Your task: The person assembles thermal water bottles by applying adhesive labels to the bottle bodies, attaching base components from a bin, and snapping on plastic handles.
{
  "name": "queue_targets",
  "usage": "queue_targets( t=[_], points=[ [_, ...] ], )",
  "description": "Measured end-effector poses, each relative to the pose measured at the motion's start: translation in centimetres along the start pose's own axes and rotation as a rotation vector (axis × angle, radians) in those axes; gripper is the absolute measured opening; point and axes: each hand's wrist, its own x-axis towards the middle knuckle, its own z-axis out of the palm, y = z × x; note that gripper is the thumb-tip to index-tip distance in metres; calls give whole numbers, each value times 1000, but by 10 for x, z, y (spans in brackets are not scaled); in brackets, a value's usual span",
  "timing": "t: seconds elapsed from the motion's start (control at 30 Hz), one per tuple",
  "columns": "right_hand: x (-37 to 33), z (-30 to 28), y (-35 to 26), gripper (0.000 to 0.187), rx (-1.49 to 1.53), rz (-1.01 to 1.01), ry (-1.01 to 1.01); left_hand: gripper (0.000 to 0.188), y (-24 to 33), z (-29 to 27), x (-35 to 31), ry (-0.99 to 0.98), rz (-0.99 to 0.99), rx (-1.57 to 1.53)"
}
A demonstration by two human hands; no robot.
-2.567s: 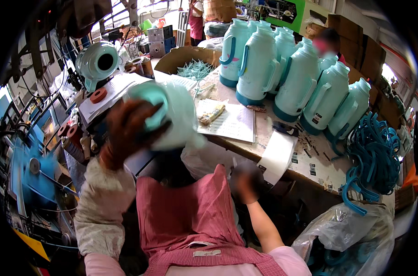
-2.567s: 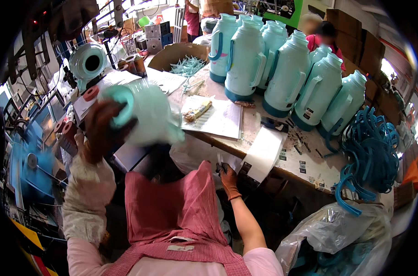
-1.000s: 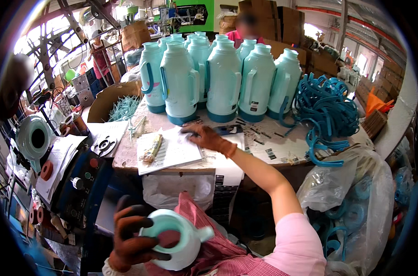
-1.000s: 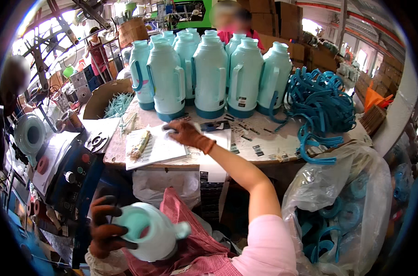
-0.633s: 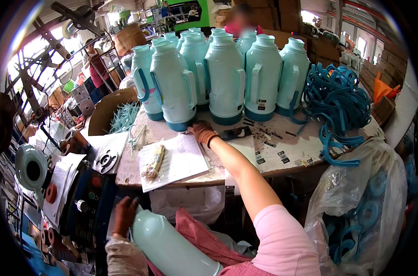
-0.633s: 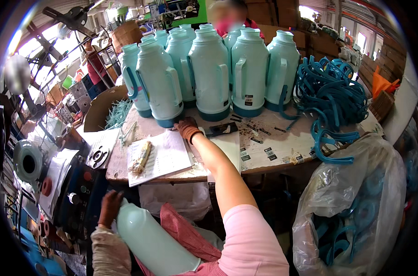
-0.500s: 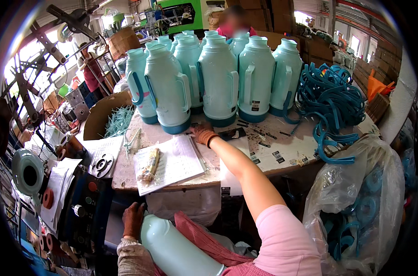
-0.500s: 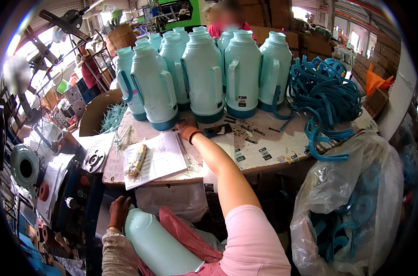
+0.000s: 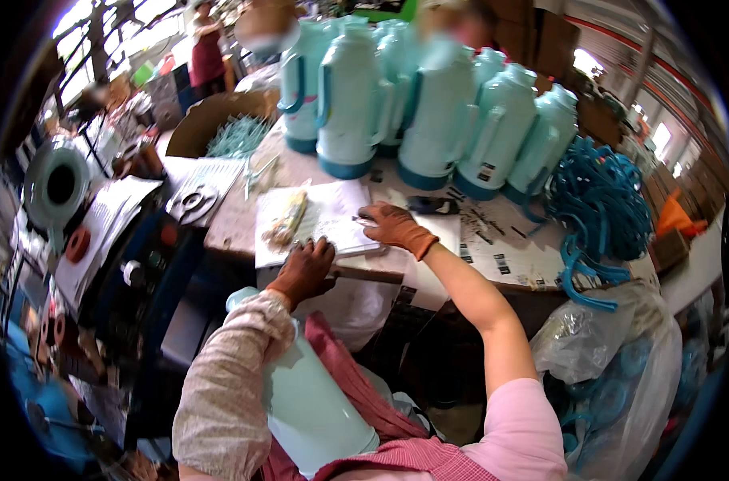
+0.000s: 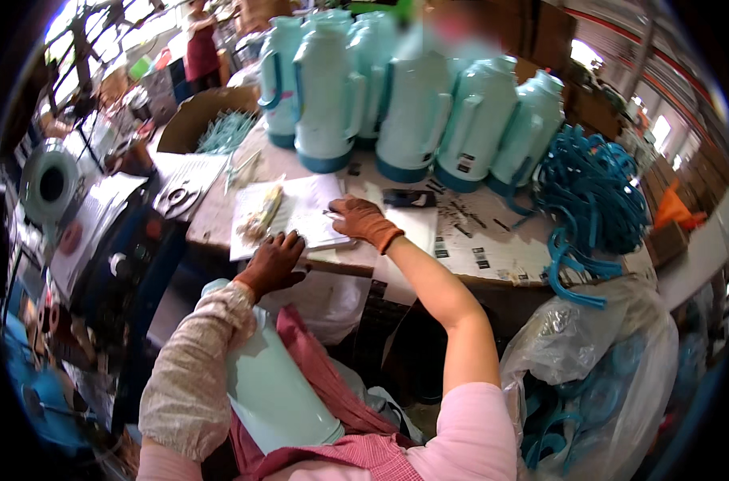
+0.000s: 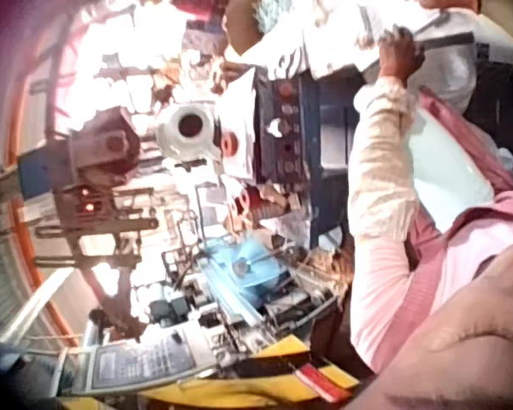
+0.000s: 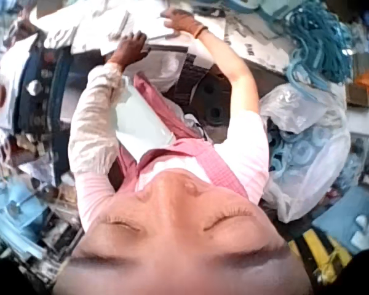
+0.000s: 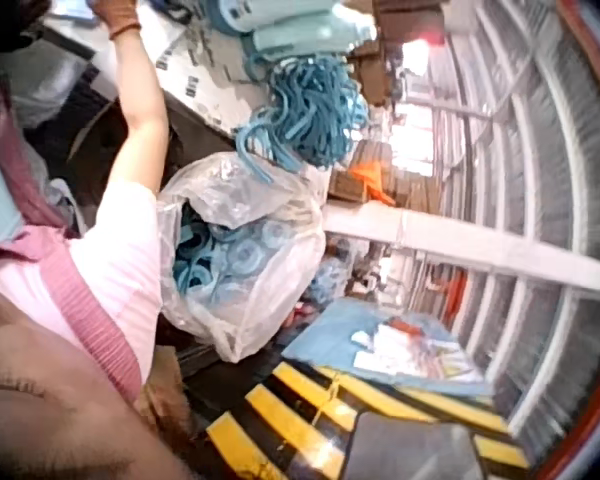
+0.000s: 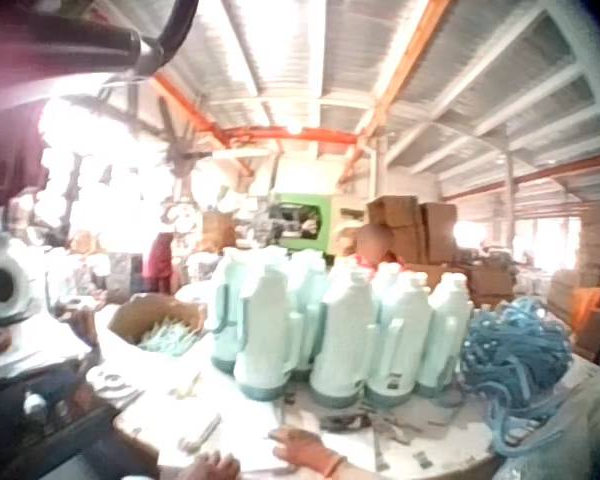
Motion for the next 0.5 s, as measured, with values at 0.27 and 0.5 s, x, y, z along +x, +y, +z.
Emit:
queue_targets(
  t=[0.27, 0.5],
  points=[
    [12, 5, -36, 44, -123, 129, -138, 61, 4, -5, 1, -24, -31, -23],
    [21, 19, -30, 52, -187, 69, -64, 65, 1, -7, 1, -68, -27, 14]
  ],
)
